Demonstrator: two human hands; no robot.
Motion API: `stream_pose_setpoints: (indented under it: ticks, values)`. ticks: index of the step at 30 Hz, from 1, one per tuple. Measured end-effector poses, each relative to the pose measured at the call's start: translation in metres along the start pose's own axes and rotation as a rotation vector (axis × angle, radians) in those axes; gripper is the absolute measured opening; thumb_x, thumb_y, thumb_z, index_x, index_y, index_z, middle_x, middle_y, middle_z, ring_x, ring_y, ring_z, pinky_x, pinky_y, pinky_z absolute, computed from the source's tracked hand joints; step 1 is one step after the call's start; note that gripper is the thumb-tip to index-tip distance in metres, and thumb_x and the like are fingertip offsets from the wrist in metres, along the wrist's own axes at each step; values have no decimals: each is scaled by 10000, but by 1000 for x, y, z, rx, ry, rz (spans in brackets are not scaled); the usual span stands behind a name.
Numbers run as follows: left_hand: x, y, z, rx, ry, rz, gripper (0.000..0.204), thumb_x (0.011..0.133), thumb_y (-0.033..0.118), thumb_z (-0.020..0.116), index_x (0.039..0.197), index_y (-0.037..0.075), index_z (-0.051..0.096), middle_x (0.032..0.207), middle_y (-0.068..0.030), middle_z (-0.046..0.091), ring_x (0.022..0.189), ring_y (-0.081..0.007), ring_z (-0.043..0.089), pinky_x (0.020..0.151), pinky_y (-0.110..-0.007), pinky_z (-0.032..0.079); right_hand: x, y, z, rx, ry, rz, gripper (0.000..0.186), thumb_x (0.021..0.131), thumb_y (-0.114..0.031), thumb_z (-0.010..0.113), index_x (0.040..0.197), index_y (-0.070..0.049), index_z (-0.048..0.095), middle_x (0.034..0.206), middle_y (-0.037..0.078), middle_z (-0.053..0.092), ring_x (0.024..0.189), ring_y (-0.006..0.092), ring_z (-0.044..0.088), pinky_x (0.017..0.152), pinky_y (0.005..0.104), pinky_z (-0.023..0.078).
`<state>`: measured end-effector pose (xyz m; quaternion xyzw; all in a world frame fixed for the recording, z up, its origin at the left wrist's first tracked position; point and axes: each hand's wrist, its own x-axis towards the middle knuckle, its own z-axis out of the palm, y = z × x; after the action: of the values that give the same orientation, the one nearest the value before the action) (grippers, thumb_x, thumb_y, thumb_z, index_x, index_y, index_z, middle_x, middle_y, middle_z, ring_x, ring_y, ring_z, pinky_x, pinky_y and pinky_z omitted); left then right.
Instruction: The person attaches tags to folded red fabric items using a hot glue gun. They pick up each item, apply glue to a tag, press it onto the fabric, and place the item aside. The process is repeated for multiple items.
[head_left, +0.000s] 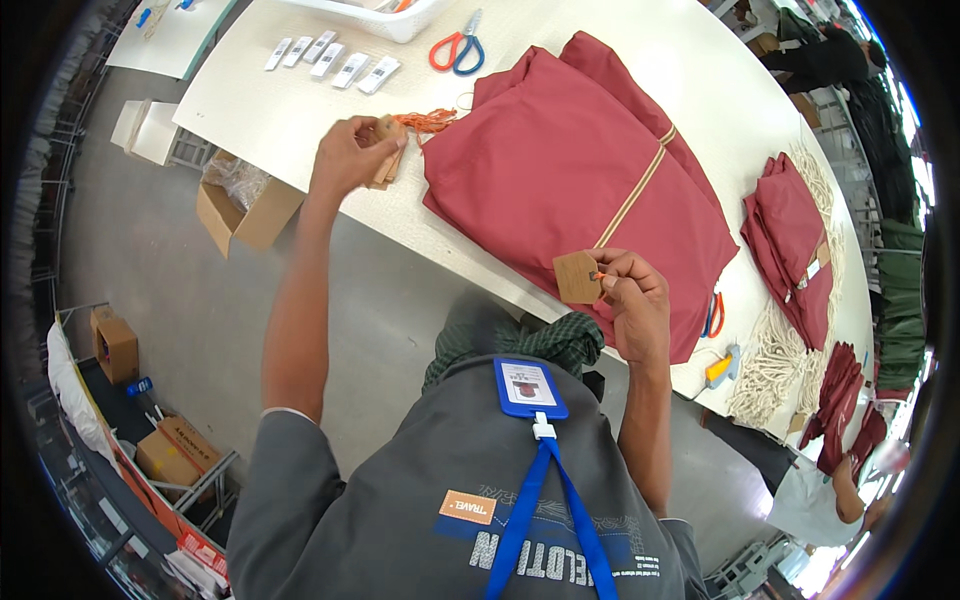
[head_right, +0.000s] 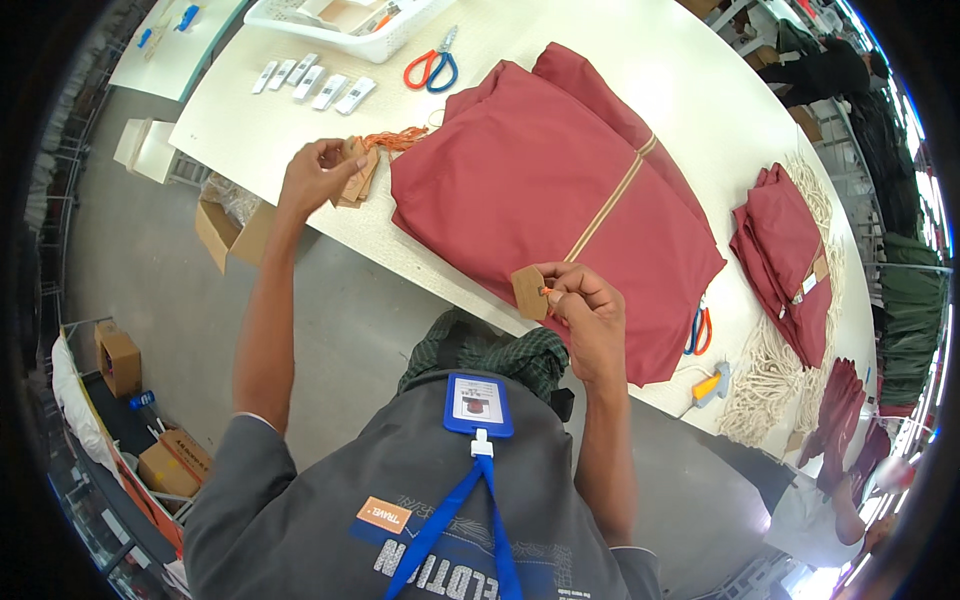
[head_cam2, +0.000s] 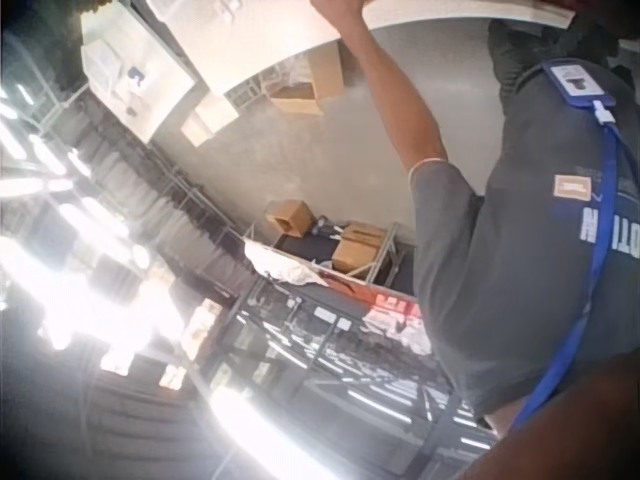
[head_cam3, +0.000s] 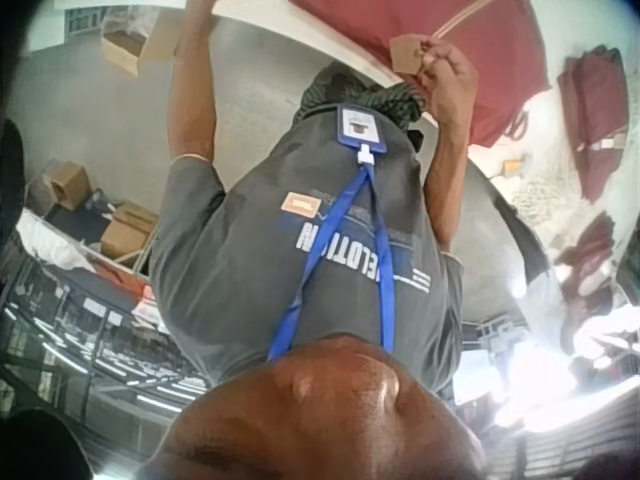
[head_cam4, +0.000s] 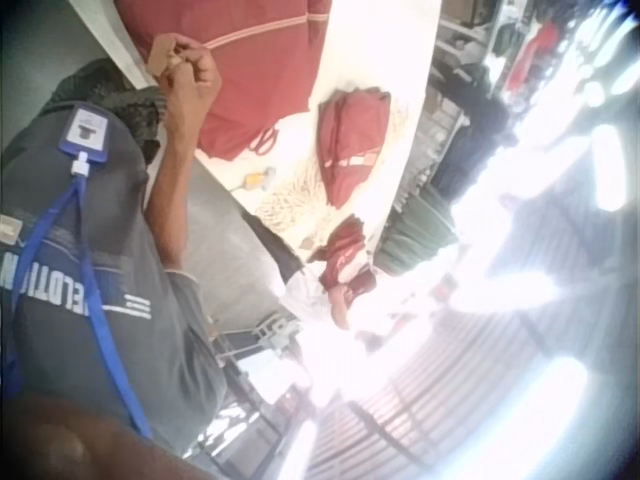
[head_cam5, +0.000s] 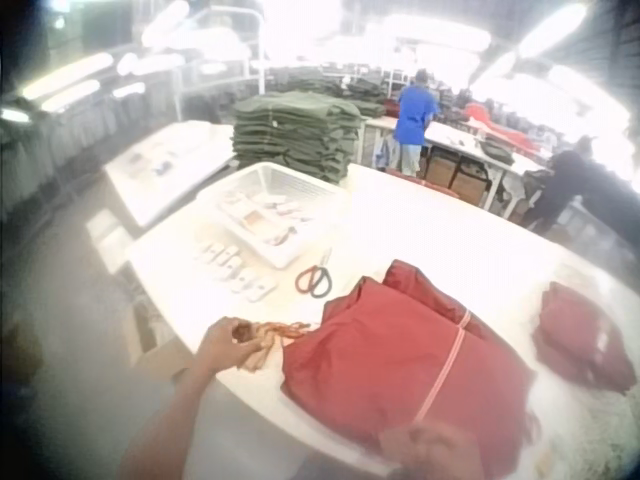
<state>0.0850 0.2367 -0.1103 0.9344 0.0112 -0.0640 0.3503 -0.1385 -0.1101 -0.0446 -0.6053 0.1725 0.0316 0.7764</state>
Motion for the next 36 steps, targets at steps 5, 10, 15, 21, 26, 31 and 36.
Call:
stream_pose_setpoints:
  ticks: [5,10,15,21,26,31,36]
  values:
    - [44,-34,30,398,34,40,875,725,638,822,1337,35,656,1301,-217,639,1226,-355,619,1033,-445,507,-5,-5,-6,-102,279,-93,88,960,-21,598,876,1,611,930,64,690,822,77,588,704,252,489]
    - [-5,-1,60,-41,228,162,458,940,332,752,1263,13,691,1155,-156,727,985,-216,713,840,-353,578,15,-48,-37,-536,335,-182,151,1013,-151,639,981,-3,632,771,21,617,595,80,564,544,253,460]
    - [-108,88,138,-513,-67,380,119,911,120,740,955,10,726,843,-107,724,724,-157,676,670,-303,534,60,-55,-75,-283,448,-190,161,1012,-143,636,1086,0,630,758,28,611,534,73,533,475,236,430]
    - [-173,153,207,-89,-233,420,258,851,107,743,1106,80,710,944,-112,665,851,-308,696,736,-415,560,65,45,-111,-270,473,179,228,1047,-135,562,1248,-29,542,974,117,684,660,149,664,559,276,559]
    - [-177,145,227,70,-132,532,269,858,113,721,1123,108,682,959,-103,612,897,-337,666,749,-461,549,46,67,-148,-75,200,259,287,1035,-42,470,1299,6,570,1180,137,676,953,199,715,832,321,605]
    - [-182,143,231,17,-121,489,141,863,109,710,992,84,659,934,-109,617,860,-351,657,725,-459,539,30,69,-158,-317,33,100,361,958,55,461,1264,14,648,1163,120,677,968,195,710,858,304,591]
    - [-192,145,221,-38,-145,398,103,866,81,681,963,99,653,866,-112,604,839,-339,652,693,-451,527,32,74,-158,-860,-17,-219,290,923,59,557,1132,-40,732,1013,99,651,891,195,700,766,322,562]
